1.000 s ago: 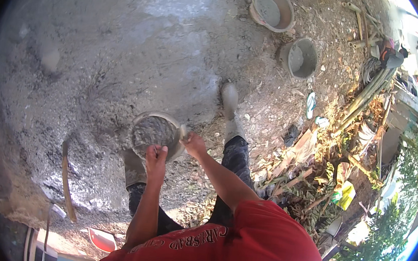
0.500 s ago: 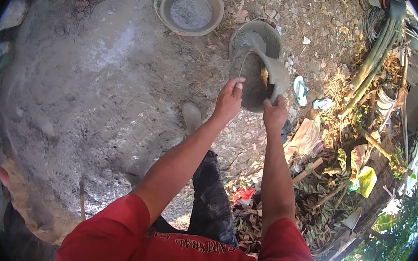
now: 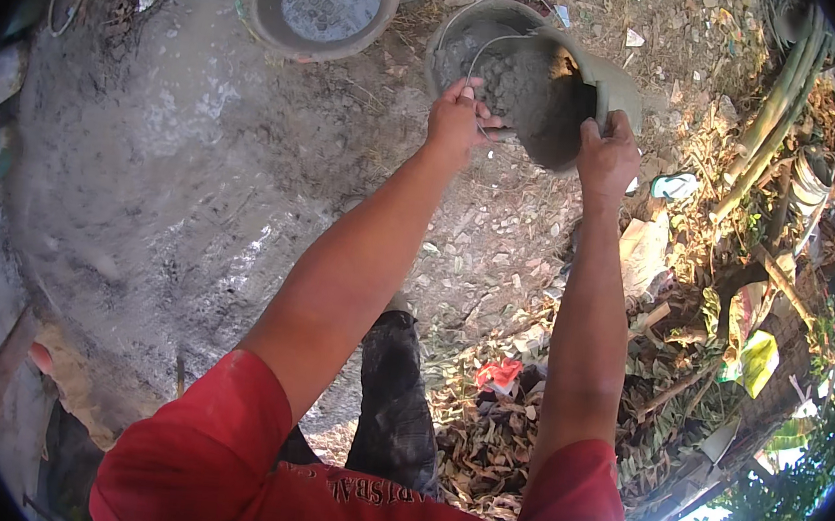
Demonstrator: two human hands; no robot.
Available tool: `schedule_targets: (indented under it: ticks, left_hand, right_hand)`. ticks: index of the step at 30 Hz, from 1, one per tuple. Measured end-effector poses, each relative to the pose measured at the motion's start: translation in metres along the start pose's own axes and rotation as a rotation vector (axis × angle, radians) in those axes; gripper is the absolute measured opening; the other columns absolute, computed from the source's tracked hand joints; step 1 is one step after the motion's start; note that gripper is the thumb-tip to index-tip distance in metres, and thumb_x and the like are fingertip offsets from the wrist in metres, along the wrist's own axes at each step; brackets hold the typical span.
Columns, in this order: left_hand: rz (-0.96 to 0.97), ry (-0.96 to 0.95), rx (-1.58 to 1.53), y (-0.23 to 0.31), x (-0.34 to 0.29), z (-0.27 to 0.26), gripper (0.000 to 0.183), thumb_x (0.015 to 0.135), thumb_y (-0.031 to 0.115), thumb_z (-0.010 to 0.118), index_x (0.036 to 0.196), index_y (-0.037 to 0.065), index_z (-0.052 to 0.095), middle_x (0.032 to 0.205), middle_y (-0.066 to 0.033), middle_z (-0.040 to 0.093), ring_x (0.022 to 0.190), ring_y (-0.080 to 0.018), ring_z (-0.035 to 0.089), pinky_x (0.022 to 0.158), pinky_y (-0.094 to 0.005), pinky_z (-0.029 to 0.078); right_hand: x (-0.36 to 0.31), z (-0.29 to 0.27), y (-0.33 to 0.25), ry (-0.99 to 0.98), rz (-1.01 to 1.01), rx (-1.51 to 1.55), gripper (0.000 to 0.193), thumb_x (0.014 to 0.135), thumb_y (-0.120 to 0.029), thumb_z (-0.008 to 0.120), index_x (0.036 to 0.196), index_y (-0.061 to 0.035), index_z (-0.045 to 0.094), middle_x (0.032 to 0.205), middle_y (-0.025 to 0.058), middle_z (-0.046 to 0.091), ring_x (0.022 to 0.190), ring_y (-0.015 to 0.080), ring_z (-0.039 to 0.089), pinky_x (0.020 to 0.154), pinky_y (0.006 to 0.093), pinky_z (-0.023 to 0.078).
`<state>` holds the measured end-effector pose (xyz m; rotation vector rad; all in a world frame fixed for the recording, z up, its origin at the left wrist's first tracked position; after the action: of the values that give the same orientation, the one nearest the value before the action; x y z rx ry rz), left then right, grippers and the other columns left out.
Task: The person scoops wet concrete into buckets using a smaller container and سپس uses a hoe to mix a pile of wet concrete on the ground.
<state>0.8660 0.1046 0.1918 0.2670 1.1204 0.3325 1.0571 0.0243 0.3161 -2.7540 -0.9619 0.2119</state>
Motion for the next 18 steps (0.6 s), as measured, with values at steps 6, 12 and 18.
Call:
schedule_targets:
  ticks: [6, 12, 18]
  left_hand:
    - [0.094, -0.283, -0.015, 0.027, -0.032, 0.123, 0.027, 0.106, 0.022, 0.046, 0.125, 0.007, 0.058, 0.070, -0.0021, 0.055, 0.058, -0.0128, 0.057, 0.051, -0.0312, 0.051]
    - [0.521, -0.091, 0.296, 0.108, -0.056, 0.146, 0.028, 0.104, 0.019, 0.050, 0.125, 0.002, 0.059, 0.067, -0.0020, 0.055, 0.054, -0.0099, 0.054, 0.048, -0.0281, 0.047]
    - [0.537, -0.146, 0.025, 0.190, -0.113, 0.011, 0.034, 0.107, 0.019, 0.042, 0.138, 0.005, 0.048, 0.076, -0.0023, 0.056, 0.071, -0.0122, 0.061, 0.059, -0.0303, 0.055]
  right_hand:
    - [0.052, -0.036, 0.081, -0.055, 0.199, 0.130, 0.036, 0.083, -0.035, 0.072, 0.100, -0.0035, 0.068, 0.083, 0.0156, 0.070, 0.075, 0.0338, 0.067, 0.072, 0.0437, 0.051]
    - [0.088, -0.059, 0.013, -0.033, 0.155, 0.335, 0.034, 0.085, -0.027, 0.074, 0.103, 0.0005, 0.069, 0.082, 0.0082, 0.071, 0.073, 0.0161, 0.064, 0.069, 0.0335, 0.050]
    - [0.056, -0.062, -0.172, -0.119, -0.121, 0.305, 0.024, 0.084, -0.024, 0.075, 0.090, -0.0023, 0.066, 0.069, 0.0035, 0.063, 0.061, 0.0135, 0.058, 0.060, 0.0327, 0.047]
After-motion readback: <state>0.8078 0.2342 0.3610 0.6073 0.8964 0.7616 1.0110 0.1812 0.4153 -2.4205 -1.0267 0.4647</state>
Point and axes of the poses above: each hand's wrist, its own x-axis towards the middle knuckle, its own z-axis out of the palm, y = z × x, the point moved 4 cm from there along x, towards the middle knuckle
